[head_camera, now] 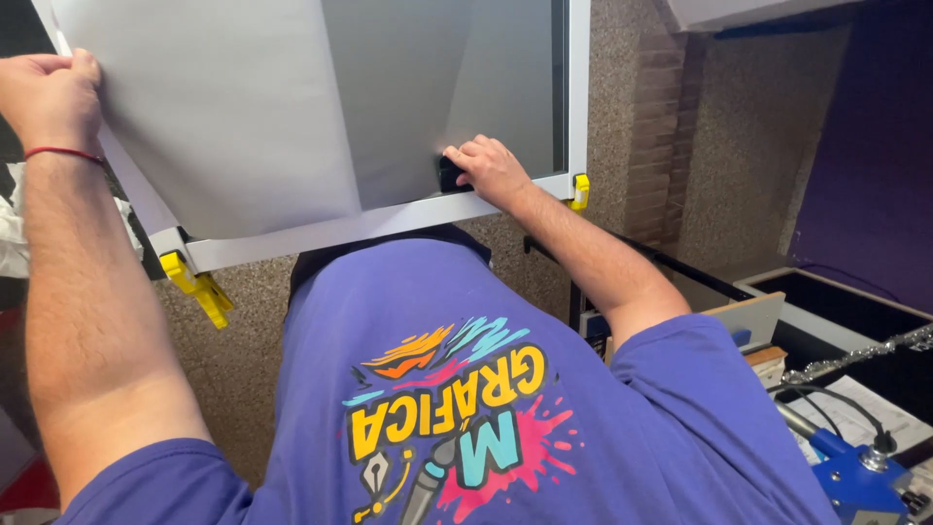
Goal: Applying a protective or decorative film to a glass panel using a squeegee to remove air bubbles.
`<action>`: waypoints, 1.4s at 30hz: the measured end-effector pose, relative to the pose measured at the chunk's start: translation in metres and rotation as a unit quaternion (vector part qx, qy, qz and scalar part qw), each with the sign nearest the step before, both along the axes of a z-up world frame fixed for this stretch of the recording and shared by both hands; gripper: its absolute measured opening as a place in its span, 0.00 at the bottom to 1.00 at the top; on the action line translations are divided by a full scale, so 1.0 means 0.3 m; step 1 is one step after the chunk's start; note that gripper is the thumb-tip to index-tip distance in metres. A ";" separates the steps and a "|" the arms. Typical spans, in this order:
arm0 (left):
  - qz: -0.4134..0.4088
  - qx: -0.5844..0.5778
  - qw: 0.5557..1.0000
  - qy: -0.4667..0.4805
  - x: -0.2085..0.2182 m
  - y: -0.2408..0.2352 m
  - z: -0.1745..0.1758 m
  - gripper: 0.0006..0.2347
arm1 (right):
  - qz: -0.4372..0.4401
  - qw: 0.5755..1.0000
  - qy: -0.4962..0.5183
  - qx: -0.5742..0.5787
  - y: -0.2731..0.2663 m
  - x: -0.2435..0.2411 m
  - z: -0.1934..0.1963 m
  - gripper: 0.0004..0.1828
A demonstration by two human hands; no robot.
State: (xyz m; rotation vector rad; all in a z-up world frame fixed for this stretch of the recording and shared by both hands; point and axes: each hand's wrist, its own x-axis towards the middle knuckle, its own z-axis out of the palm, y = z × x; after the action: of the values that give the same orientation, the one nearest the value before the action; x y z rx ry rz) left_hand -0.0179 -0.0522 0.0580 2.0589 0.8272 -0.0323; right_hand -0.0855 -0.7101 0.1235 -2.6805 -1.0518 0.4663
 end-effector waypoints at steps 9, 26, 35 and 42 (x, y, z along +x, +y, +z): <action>-0.034 0.063 0.996 -0.055 -0.010 -0.021 0.067 0.05 | -0.019 0.980 -0.126 0.151 -0.264 0.184 0.135 0.10; 0.023 0.034 0.999 0.028 -0.024 -0.033 0.166 0.04 | 0.083 0.972 -0.215 0.032 -0.313 0.684 -0.154 0.38; -0.006 0.037 0.999 0.032 -0.029 -0.058 0.231 0.04 | -0.020 0.976 -0.165 -0.138 -0.114 1.025 -0.284 0.44; -0.019 0.059 0.998 0.019 -0.036 -0.059 0.216 0.05 | -0.059 0.981 -0.153 -0.107 -0.127 1.052 -0.163 0.43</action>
State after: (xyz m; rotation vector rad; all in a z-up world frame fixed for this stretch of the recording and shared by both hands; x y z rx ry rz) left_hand -0.0287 -0.0699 0.1227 2.1904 0.8298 -0.0453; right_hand 0.2301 -0.7483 0.0745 -3.0590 -0.9553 0.1518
